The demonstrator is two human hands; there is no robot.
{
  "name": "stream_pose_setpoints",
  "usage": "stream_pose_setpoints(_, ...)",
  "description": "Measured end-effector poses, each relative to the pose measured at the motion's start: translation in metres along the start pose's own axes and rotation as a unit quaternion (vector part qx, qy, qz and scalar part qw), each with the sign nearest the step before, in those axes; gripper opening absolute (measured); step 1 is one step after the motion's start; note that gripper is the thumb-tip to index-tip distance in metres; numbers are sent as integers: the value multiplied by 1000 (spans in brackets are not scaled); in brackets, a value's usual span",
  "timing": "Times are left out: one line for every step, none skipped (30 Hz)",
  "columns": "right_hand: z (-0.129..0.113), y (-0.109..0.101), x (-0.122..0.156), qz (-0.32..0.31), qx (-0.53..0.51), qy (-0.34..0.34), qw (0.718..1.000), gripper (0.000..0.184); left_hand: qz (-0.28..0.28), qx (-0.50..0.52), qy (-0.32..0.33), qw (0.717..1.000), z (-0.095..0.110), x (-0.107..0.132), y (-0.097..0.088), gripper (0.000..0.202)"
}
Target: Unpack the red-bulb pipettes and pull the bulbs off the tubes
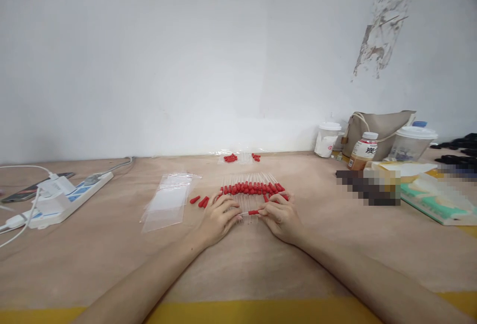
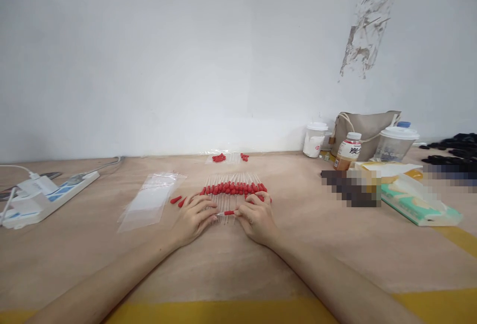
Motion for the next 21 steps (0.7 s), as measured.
stream_pose_setpoints(0, 0, 0, -6, -1, 3, 1000, 13, 5, 3, 2, 1000, 0, 0, 1, 15)
stream_pose_setpoints(-1, 0, -1, -13, 0, 6, 1000, 10, 12, 7, 4, 1000, 0, 0, 2, 15)
stream_pose_setpoints(-1, 1, -1, -19, 3, 10, 1000, 7, 21, 10, 8, 1000, 0, 0, 3, 14)
stream_pose_setpoints(-2, 3, -2, -21, 7, 12, 1000, 9, 30, 14, 12, 999, 1, 0, 3, 14)
stream_pose_setpoints(-3, 4, -3, -21, 11, 12, 1000, 14, 37, 18, 17, 999, 1, 0, 3, 15)
stream_pose_setpoints(-4, 6, -3, -19, 14, 8, 1000, 17, 44, 22, 22, 999, 1, 0, 3, 16)
stream_pose_setpoints(-5, 8, -3, -16, 17, 1, 1000, 17, 49, 25, 27, 998, 2, -1, 2, 18)
stream_pose_setpoints(-5, 10, -3, -14, 21, -8, 1000, 15, 53, 28, 31, 998, 3, -1, 1, 19)
stream_pose_setpoints(-6, 12, -3, -13, 25, -16, 999, 13, 56, 28, 35, 997, 4, -1, 0, 19)
stream_pose_setpoints(-6, 13, -3, -12, 30, -21, 999, 13, 57, 28, 37, 997, 5, -1, -1, 18)
stream_pose_setpoints(-6, 13, -2, -12, 36, -25, 999, 13, 56, 25, 38, 997, 5, -1, -2, 17)
stream_pose_setpoints(-6, 13, -2, -12, 41, -27, 999, 13, 56, 22, 38, 997, 6, -1, -4, 17)
stream_pose_setpoints(-6, 12, -2, -13, 45, -30, 998, 14, 56, 19, 40, 997, 7, -1, -5, 17)
stream_pose_setpoints(-6, 11, -2, -13, 47, -34, 998, 16, 55, 17, 43, 997, 8, 0, -6, 16)
stream_pose_setpoints(-7, 10, -2, -14, 48, -37, 998, 18, 56, 15, 47, 997, 9, 0, -7, 15)
stream_pose_setpoints(-7, 8, -2, -16, 50, -40, 998, 20, 56, 15, 52, 997, 10, 1, -8, 15)
stream_pose_setpoints(-7, 7, -2, -18, 50, -43, 998, 21, 55, 16, 55, 997, 11, 1, -9, 14)
stream_pose_setpoints(-8, 6, -2, -21, 50, -48, 997, 20, 55, 16, 58, 997, 11, 1, -9, 14)
stream_pose_setpoints(-8, 5, -2, -25, 49, -53, 997, 19, 53, 17, 59, 997, 12, 2, -9, 14)
stream_pose_setpoints(-8, 4, -1, -27, 47, -58, 997, 18, 50, 17, 59, 997, 12, 2, -9, 14)
stream_pose_setpoints(-8, 3, -1, -30, 44, -62, 997, 18, 48, 18, 60, 997, 12, 1, -8, 14)
Point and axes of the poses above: each hand's wrist, its own x-axis away from the middle knuckle, its own y-axis out of the palm, z = x × y, the point moved 3 cm from there along -x, towards the middle knuckle, and after that the axes turned 9 degrees about x, right-handed, at the moved point
